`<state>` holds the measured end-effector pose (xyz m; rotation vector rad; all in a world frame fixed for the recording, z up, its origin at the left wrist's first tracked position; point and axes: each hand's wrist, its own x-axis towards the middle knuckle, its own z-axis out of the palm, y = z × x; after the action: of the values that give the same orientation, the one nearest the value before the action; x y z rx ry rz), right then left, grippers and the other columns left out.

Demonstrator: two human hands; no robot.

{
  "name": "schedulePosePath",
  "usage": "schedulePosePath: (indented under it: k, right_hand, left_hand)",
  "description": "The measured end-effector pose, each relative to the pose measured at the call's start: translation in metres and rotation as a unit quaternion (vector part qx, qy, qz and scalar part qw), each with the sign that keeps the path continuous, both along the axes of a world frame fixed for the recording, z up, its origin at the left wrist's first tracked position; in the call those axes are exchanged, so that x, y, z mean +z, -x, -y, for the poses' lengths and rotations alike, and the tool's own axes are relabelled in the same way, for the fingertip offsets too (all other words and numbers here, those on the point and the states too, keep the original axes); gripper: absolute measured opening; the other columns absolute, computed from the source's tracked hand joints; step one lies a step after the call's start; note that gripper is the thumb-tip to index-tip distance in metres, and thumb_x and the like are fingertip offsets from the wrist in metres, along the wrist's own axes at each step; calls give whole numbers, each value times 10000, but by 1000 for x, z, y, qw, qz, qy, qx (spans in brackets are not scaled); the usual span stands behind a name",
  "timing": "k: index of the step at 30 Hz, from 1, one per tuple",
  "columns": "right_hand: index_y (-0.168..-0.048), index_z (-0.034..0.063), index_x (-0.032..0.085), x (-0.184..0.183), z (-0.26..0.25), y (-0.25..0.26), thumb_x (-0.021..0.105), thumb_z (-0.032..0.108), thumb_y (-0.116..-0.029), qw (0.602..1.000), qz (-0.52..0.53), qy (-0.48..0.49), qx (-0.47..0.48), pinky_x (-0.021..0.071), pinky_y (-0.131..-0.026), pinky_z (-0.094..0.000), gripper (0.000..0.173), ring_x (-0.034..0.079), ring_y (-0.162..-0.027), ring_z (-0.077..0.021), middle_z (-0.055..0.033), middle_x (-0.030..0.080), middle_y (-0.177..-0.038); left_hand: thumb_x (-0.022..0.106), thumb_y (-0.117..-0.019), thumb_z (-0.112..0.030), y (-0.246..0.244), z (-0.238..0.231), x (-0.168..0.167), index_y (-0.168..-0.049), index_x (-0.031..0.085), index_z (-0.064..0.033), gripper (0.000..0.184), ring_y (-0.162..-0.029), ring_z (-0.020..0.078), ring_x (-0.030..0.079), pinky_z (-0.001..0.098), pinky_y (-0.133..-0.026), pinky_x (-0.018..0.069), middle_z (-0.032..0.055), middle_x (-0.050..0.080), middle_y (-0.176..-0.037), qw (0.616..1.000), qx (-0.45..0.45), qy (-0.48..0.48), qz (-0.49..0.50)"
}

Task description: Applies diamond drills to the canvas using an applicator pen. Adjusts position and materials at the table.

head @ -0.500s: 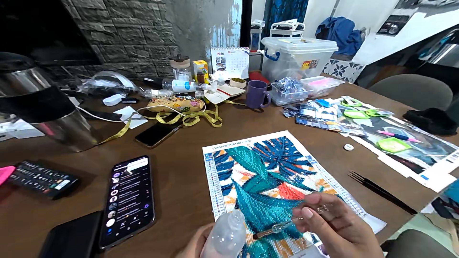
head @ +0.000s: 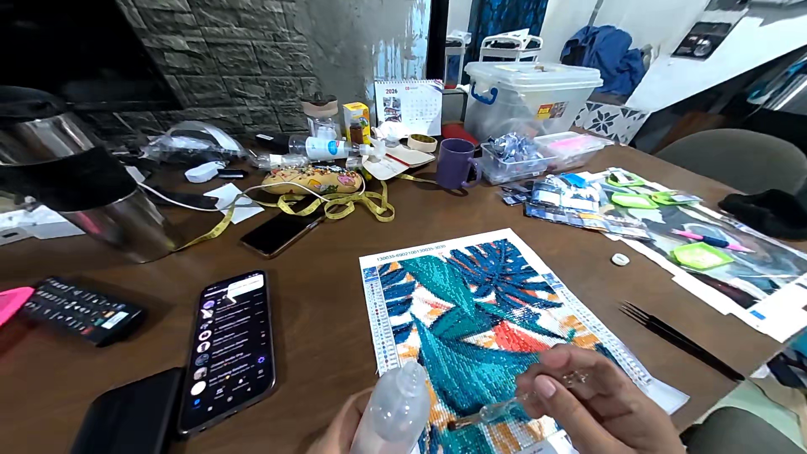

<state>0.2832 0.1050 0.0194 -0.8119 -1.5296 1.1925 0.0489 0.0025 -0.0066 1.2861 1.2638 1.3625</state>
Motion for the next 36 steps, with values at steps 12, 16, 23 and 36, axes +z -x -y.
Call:
schedulePosePath:
  k: [12,16,23,36]
  right_hand:
    - [-1143,74,569,7,-5,17,576,-74,-961,1000,-16,8,0,637,-724,-276,234,730,-823,-73,64,734,-964]
    - [-1140,58,568,3,-8,18,580,-68,-959,1000,-2,13,2,633,-720,-268,221,730,-820,-73,53,736,-958]
    - [-1123,91,580,9,-12,9,571,-79,-952,1000,-9,6,-22,638,-716,-268,241,733,-810,-73,75,738,-953]
    - [-1124,46,579,5,-14,15,586,-60,-945,999,25,-6,-28,629,-709,-259,208,723,-793,-62,56,731,-930]
  left_hand:
    - [712,-939,-181,0,0,0,-1323,412,137,581,-1026,119,698,358,-948,582,88,679,-1129,1000,4,11,15]
    - [718,-940,-192,0,0,0,-1319,418,135,584,-1033,117,696,355,-956,579,88,679,-1131,1000,3,14,16]
    - [718,-941,-199,0,-1,1,-1317,419,135,585,-1028,116,697,352,-948,582,86,681,-1122,1000,5,14,10]
    - [713,-937,-181,-1,0,0,-1321,414,142,583,-1020,109,695,346,-944,582,88,676,-1126,1000,4,8,12]
